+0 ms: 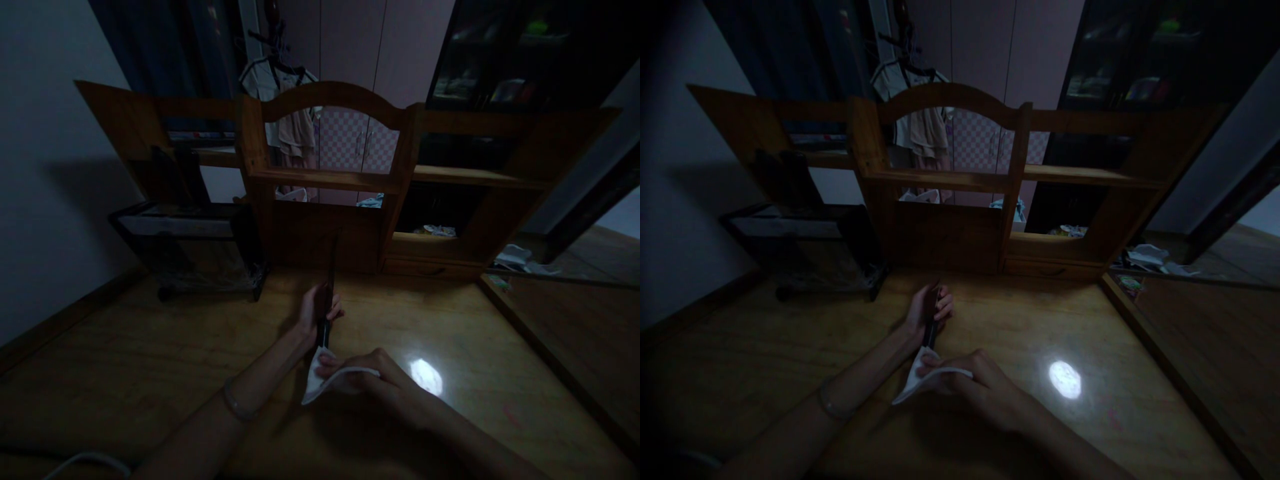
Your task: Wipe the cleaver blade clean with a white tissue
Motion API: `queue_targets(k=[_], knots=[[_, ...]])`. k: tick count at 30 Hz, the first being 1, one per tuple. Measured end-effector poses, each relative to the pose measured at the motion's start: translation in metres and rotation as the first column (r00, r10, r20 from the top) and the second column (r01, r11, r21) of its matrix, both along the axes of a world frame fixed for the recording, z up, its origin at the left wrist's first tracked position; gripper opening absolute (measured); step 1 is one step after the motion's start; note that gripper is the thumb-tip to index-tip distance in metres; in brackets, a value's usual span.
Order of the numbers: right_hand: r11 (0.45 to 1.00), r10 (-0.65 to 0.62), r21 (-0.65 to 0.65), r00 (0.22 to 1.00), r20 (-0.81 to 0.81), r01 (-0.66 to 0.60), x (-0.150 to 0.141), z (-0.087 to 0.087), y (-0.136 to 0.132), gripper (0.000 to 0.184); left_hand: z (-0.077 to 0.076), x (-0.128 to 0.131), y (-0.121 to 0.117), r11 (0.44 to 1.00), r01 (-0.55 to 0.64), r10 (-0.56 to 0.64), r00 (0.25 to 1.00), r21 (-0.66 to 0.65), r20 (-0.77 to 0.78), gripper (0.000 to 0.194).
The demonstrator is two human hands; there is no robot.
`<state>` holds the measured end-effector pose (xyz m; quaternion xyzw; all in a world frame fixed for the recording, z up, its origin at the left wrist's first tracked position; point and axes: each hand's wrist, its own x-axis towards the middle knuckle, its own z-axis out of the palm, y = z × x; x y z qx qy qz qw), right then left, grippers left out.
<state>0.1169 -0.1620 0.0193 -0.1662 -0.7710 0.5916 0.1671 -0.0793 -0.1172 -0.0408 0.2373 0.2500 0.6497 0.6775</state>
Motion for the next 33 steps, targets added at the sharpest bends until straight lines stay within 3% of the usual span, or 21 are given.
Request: queue_targets(k=[3, 7, 10, 13, 15, 18, 20, 22, 24, 27, 33], knots=[[0.990, -0.092, -0.102, 0.991, 0.095, 0.102, 0.004, -0.011, 0.002, 0.033, -0.001, -0.001, 0.001, 1.000, 0.008, -0.008, 1.000, -0.002, 0.019, 0.030], [0.934, -0.216, -0.255, 0.965, 0.147, 0.248, 0.007, -0.033, 0.005, 0.025, -0.003, -0.001, 0.002, 1.000, -0.007, 0.008, 0.999, -0.010, 0.051, 0.028], [0.907, -0.315, -0.262, 0.944, 0.101, 0.331, 0.008, -0.041, 0.010, 0.027, -0.001, -0.001, 0.001, 1.000, -0.012, 0.012, 0.998, -0.010, 0.058, 0.027], [0.942, -0.334, -0.047, 0.940, -0.071, 0.331, 0.010, -0.033, 0.014, 0.035, 0.002, -0.001, 0.001, 1.000, 0.012, -0.011, 0.998, -0.020, 0.057, 0.030], [0.950, -0.197, 0.207, 0.965, -0.176, 0.232, 0.011, -0.025, 0.015, 0.037, 0.003, 0.000, 0.002, 0.999, 0.034, -0.032, 0.998, -0.034, 0.053, 0.034], [0.840, -0.008, 0.535, 0.988, -0.154, 0.091, 0.007, -0.018, 0.015, 0.045, 0.003, -0.001, 0.005, 0.997, 0.050, -0.046, 0.997, -0.063, 0.053, 0.041], [0.768, 0.049, 0.640, 0.998, -0.038, -0.013, 0.003, -0.018, 0.013, 0.053, 0.002, -0.001, 0.008, 0.995, 0.056, -0.051, 0.997, -0.088, 0.057, 0.041], [0.738, 0.065, 0.669, 0.996, 0.056, -0.086, -0.001, -0.019, 0.011, 0.058, 0.002, -0.002, 0.009, 0.992, 0.061, -0.054, 0.997, -0.107, 0.059, 0.034], [0.750, 0.091, 0.650, 0.992, 0.083, -0.124, -0.003, -0.017, 0.009, 0.059, 0.003, -0.002, 0.010, 0.991, 0.058, -0.052, 0.997, -0.118, 0.059, 0.028], [0.824, 0.161, 0.547, 0.987, 0.023, -0.147, -0.003, -0.008, 0.004, 0.052, 0.004, -0.002, 0.008, 0.992, 0.047, -0.040, 0.998, -0.118, 0.057, 0.030], [0.974, 0.167, 0.162, 0.984, -0.062, -0.155, 0.001, 0.002, -0.003, 0.033, -0.003, 0.002, 0.002, 0.998, 0.039, -0.037, 0.999, -0.046, 0.038, 0.020]])
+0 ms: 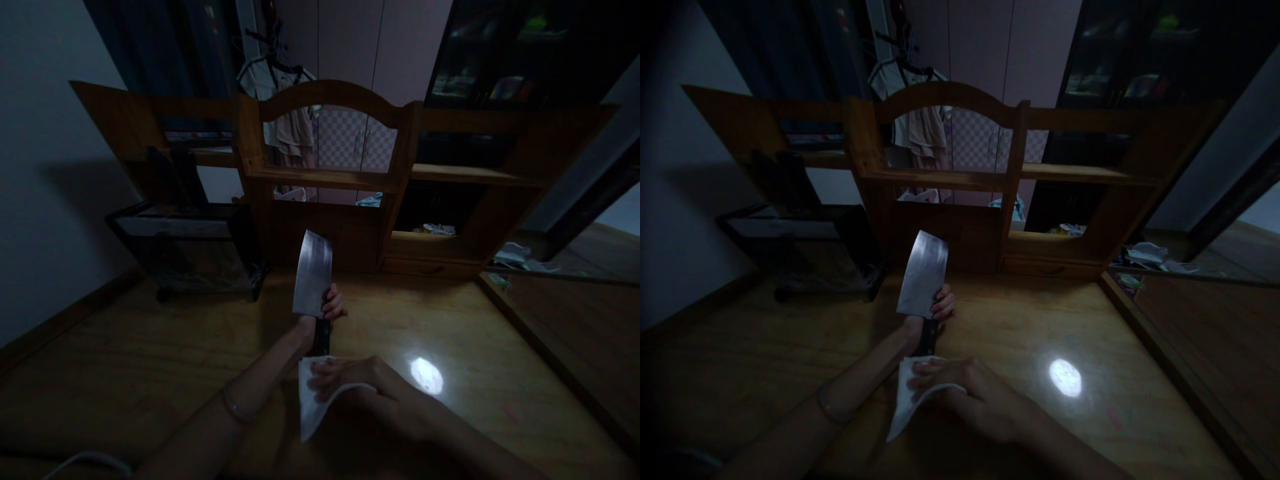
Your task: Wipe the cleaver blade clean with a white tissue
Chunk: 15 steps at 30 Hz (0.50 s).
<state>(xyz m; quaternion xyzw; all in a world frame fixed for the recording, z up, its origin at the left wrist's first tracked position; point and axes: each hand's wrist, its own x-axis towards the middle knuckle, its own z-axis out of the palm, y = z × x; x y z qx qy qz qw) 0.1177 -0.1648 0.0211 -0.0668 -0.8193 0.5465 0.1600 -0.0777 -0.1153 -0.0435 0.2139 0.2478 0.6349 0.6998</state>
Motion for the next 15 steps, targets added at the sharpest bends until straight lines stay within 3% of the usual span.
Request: queue_targets(k=[2, 4, 7, 9, 10, 12, 15], knots=[[0.990, -0.059, -0.128, 0.996, 0.061, 0.066, 0.001, -0.008, 0.001, 0.035, -0.001, 0.002, -0.002, 0.999, -0.001, 0.001, 1.000, 0.038, -0.013, 0.022], [0.944, -0.233, -0.211, 0.965, 0.122, 0.254, 0.003, -0.022, 0.004, 0.041, -0.001, 0.003, -0.004, 0.996, 0.017, -0.013, 0.999, 0.083, -0.045, 0.021], [0.731, -0.620, -0.304, 0.780, 0.079, 0.611, 0.004, -0.040, 0.012, 0.036, -0.001, 0.003, -0.005, 0.990, 0.063, -0.052, 0.995, 0.128, -0.088, 0.035], [0.596, -0.773, -0.332, 0.634, 0.009, 0.731, 0.005, -0.044, 0.019, 0.031, -0.002, 0.002, -0.004, 0.990, 0.076, -0.065, 0.994, 0.118, -0.092, 0.042], [0.572, -0.804, -0.318, 0.593, -0.035, 0.756, 0.006, -0.042, 0.021, 0.031, -0.002, 0.002, -0.003, 0.991, 0.077, -0.067, 0.993, 0.106, -0.093, 0.045], [0.619, -0.784, -0.231, 0.607, -0.129, 0.751, 0.006, -0.035, 0.023, 0.033, -0.004, 0.001, -0.001, 0.993, 0.073, -0.063, 0.992, 0.088, -0.107, 0.051], [0.785, -0.606, 0.020, 0.774, -0.185, 0.619, 0.003, -0.026, 0.018, 0.038, -0.004, 0.001, -0.001, 0.994, 0.071, -0.059, 0.989, 0.085, -0.139, 0.054]])
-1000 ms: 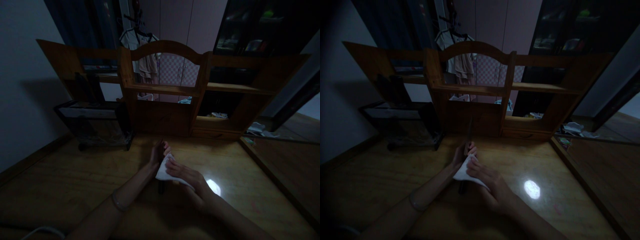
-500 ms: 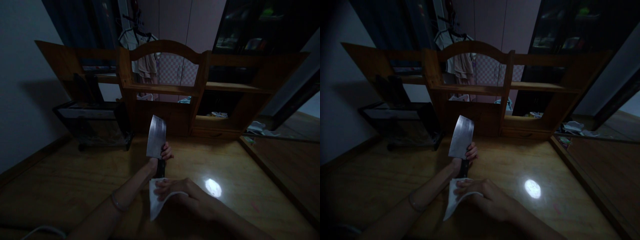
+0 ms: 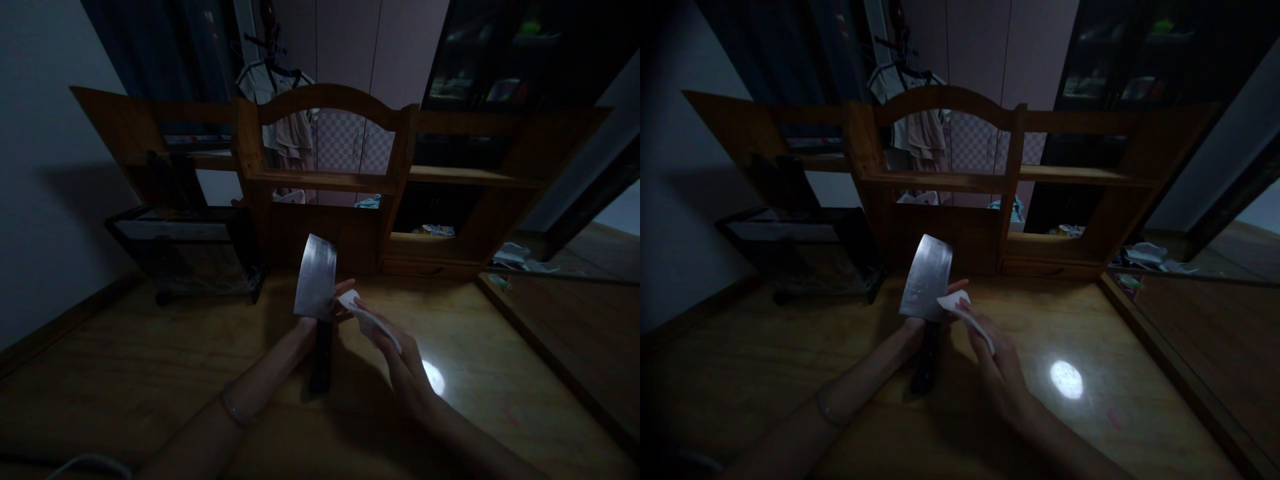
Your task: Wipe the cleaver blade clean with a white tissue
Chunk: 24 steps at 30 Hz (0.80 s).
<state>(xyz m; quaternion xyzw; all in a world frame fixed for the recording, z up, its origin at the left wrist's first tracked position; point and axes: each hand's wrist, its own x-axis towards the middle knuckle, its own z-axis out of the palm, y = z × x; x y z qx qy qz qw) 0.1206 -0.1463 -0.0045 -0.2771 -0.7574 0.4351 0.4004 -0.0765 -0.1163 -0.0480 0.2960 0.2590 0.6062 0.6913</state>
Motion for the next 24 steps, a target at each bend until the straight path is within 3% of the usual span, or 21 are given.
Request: queue_targets(k=[3, 7, 12, 15, 18, 20, 22, 24], knots=[[0.968, 0.211, 0.088, 0.953, 0.215, -0.234, -0.005, 0.000, -0.009, 0.041, 0.002, 0.000, -0.001, 1.000, 0.011, -0.012, 0.999, 0.016, 0.046, 0.048], [0.897, 0.412, 0.012, 0.845, 0.341, -0.442, -0.008, 0.000, -0.015, 0.046, 0.002, -0.005, 0.000, 0.999, 0.003, -0.008, 0.994, 0.039, 0.108, 0.041], [0.837, 0.547, -0.121, 0.806, 0.226, -0.534, -0.004, 0.015, -0.015, 0.040, -0.002, -0.014, 0.003, 0.997, -0.035, 0.020, 0.983, 0.075, 0.184, 0.043], [0.790, 0.595, -0.252, 0.798, 0.096, -0.559, -0.001, 0.015, -0.015, 0.033, -0.001, -0.013, 0.001, 0.995, -0.053, 0.030, 0.966, 0.083, 0.257, 0.044], [0.788, 0.449, -0.469, 0.894, -0.006, -0.399, -0.001, -0.001, -0.014, 0.028, 0.004, -0.010, -0.003, 0.997, -0.038, 0.013, 0.943, 0.067, 0.333, 0.045], [0.783, 0.164, -0.599, 0.984, -0.063, -0.169, -0.003, -0.013, -0.011, 0.032, 0.007, -0.009, -0.005, 0.998, -0.029, 0.003, 0.927, 0.064, 0.376, 0.045], [0.745, -0.089, -0.666, 0.985, -0.147, -0.032, -0.006, -0.019, -0.005, 0.034, 0.010, -0.008, -0.007, 0.998, -0.021, -0.009, 0.912, 0.067, 0.411, 0.044], [0.726, -0.254, -0.687, 0.941, -0.224, 0.033, -0.007, -0.019, 0.002, 0.033, 0.012, -0.009, -0.007, 0.998, -0.014, -0.018, 0.895, 0.069, 0.445, 0.043]])
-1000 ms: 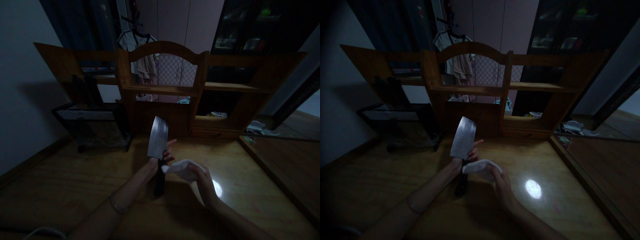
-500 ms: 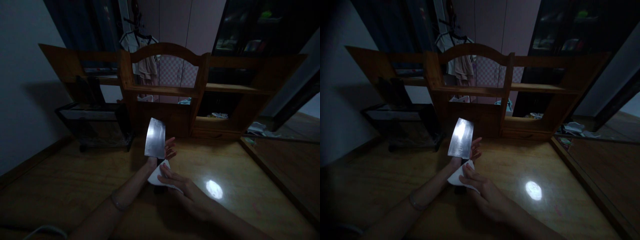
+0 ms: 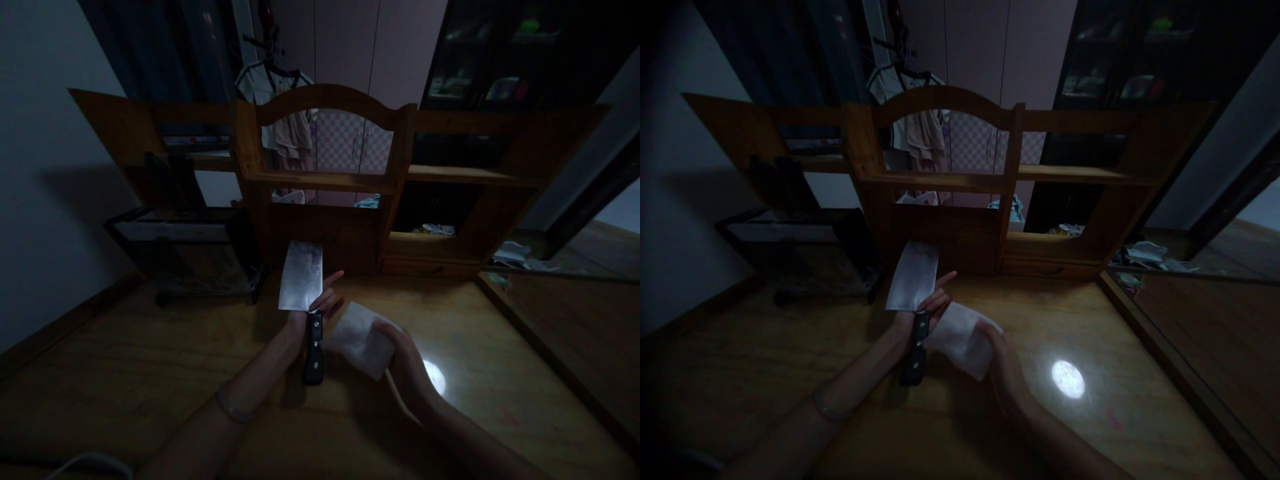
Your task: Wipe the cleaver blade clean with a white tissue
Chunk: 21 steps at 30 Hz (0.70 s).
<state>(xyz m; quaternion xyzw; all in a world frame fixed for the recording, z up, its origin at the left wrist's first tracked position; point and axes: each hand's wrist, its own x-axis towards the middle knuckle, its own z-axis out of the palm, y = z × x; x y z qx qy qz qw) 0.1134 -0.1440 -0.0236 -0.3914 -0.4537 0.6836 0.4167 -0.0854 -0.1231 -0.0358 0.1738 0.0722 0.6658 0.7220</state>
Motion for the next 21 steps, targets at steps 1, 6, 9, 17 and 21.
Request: queue_targets(k=[1, 6, 9, 17, 21], knots=[[0.999, -0.053, -0.003, 0.998, -0.021, 0.053, 0.000, 0.002, 0.003, 0.033, 0.000, 0.000, 0.000, 1.000, 0.005, -0.005, 1.000, 0.000, 0.016, 0.043], [0.997, 0.057, -0.046, 0.997, -0.058, -0.060, -0.003, 0.009, 0.007, 0.041, -0.005, 0.000, 0.003, 1.000, -0.029, 0.029, 1.000, 0.010, -0.007, 0.041], [0.960, 0.255, -0.071, 0.952, -0.171, -0.270, -0.011, 0.006, -0.001, 0.040, -0.008, 0.003, 0.002, 0.997, -0.079, 0.080, 0.991, 0.009, -0.112, 0.044], [0.868, 0.390, -0.159, 0.846, -0.364, -0.469, -0.022, -0.003, -0.005, 0.037, -0.006, 0.008, -0.001, 0.992, -0.113, 0.120, 0.979, 0.053, -0.167, 0.055], [0.873, 0.354, -0.186, 0.849, -0.392, -0.450, -0.023, -0.005, -0.001, 0.038, -0.007, 0.008, -0.001, 0.989, -0.118, 0.135, 0.971, 0.092, -0.196, 0.063]])
